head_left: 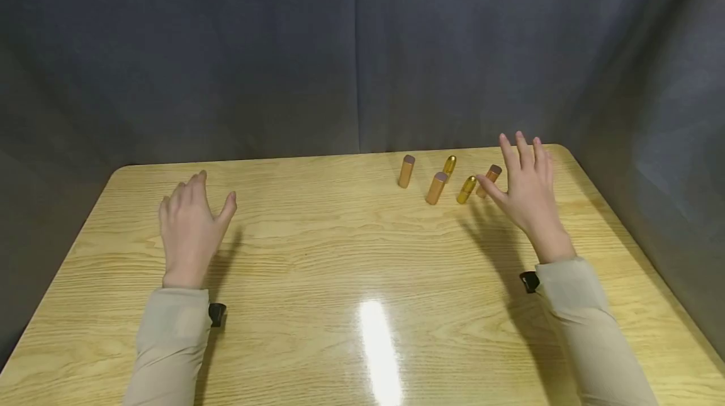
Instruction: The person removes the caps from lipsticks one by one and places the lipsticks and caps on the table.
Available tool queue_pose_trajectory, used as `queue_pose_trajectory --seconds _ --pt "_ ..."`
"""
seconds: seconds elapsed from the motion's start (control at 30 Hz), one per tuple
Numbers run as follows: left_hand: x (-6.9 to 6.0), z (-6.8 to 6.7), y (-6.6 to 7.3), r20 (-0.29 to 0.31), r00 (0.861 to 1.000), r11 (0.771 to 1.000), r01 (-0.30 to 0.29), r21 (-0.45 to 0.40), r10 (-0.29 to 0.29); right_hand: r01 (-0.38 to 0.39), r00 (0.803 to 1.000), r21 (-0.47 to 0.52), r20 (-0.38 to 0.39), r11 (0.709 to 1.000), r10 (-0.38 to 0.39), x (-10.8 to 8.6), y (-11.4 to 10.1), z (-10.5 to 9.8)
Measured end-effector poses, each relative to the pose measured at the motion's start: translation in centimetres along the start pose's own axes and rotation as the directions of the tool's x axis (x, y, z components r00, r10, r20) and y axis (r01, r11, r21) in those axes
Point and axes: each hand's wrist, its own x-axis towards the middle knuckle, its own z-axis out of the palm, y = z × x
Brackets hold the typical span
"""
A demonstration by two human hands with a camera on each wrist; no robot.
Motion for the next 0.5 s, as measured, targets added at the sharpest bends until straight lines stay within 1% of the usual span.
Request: queue_pose_trajectory --seconds 0.1,0.2,0.27,0.33,0.4,0.5 --pt "-0.1 0.0 0.3 -0.009 1.000 0.999 -0.004 -0.040 0.004 0.034 0.999 0.058 -0.043 0.998 -0.032 0.4 -0.7 0.2" --pt "-0.2 0.1 0.6 0.027 1.000 0.996 0.015 -0.091 -0.013 0.056 0.996 0.119 -0.070 0.991 -0.048 0.9 -1.6 0.4" --pt "-0.4 0.1 0.8 0.068 0.997 0.991 0.029 -0.134 -0.020 0.062 0.996 0.156 -0.070 0.986 -0.052 1.4 -2.2 0.4" --pt "-0.6 0.2 1.0 0.128 0.991 0.982 0.053 -0.183 -0.029 0.066 0.997 0.192 -0.059 0.979 -0.055 1.8 -2.9 0.5" --pt "-0.7 0.4 1.2 0.184 0.982 0.969 0.077 -0.233 -0.034 0.055 0.998 0.234 -0.029 0.971 -0.050 2.1 -3.5 0.4" --pt "-0.8 0.8 1.5 0.252 0.967 0.947 0.105 -0.303 -0.027 0.027 0.999 0.294 0.031 0.955 -0.038 2.8 -4.3 0.4"
